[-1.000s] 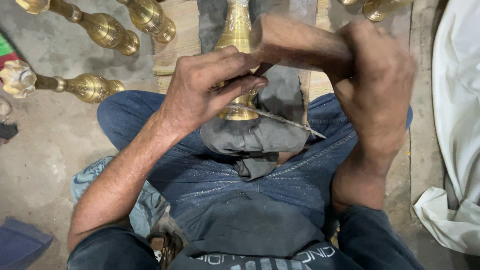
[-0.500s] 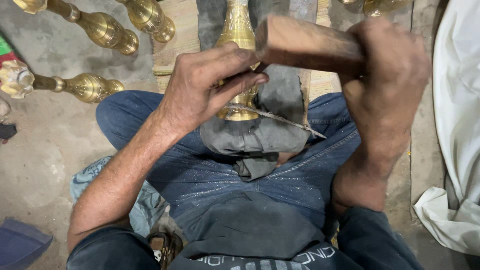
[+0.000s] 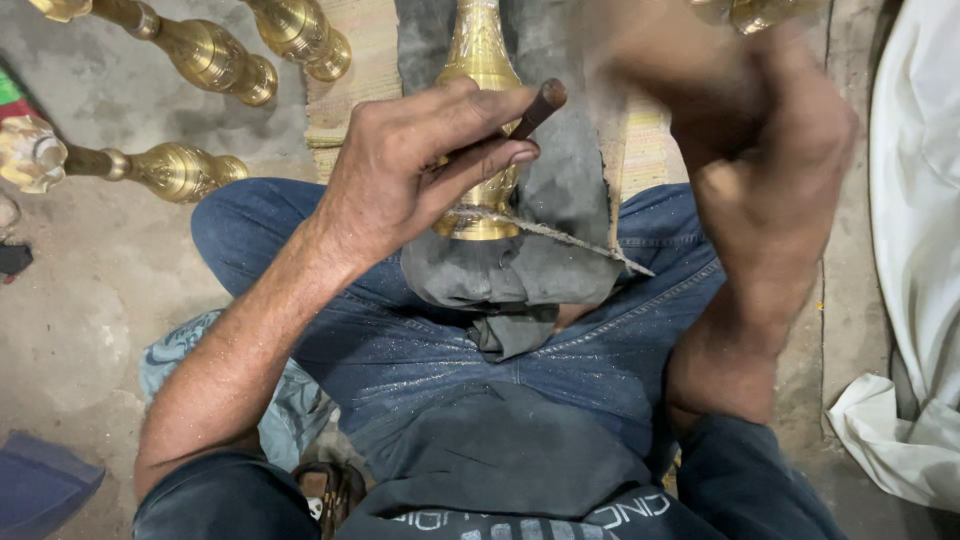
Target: The person sits cross-legged on the floor with a brass vase held against a cloth pad on their lap. They hold a chisel against the vase surface and strike it with a wooden mallet, engraving decorative patterns, repositioning the chisel and rotating the vase to work different areas.
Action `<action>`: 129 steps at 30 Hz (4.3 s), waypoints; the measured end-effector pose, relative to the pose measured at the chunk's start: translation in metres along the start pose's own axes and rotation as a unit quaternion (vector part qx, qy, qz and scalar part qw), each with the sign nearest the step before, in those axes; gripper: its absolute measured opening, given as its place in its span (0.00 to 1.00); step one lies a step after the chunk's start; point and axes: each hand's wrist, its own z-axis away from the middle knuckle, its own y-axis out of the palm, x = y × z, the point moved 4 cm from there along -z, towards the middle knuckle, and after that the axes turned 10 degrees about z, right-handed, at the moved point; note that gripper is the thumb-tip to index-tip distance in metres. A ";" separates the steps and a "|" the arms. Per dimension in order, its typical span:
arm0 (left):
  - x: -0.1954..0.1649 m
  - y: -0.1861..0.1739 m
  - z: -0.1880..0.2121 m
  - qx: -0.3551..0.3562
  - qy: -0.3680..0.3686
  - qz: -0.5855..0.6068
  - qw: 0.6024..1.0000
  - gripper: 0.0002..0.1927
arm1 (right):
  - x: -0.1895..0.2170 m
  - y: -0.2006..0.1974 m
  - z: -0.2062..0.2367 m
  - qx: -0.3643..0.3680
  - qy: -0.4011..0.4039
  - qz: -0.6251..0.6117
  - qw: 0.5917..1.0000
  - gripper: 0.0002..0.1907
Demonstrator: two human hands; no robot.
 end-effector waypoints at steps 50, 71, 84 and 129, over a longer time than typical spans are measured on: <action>-0.004 -0.006 -0.005 -0.001 0.007 0.008 1.000 0.16 | -0.009 0.013 0.003 0.024 0.000 0.018 1.000 0.10; 0.002 -0.005 -0.007 0.009 0.018 0.005 1.000 0.15 | 0.006 0.002 -0.002 0.017 -0.083 0.265 0.961 0.20; -0.001 -0.007 -0.009 0.012 0.010 0.011 1.000 0.16 | -0.010 0.008 0.004 0.012 0.070 0.009 0.997 0.17; 0.000 -0.008 -0.009 0.009 0.028 0.018 0.999 0.17 | -0.013 0.014 0.009 -0.004 -0.069 0.016 0.997 0.18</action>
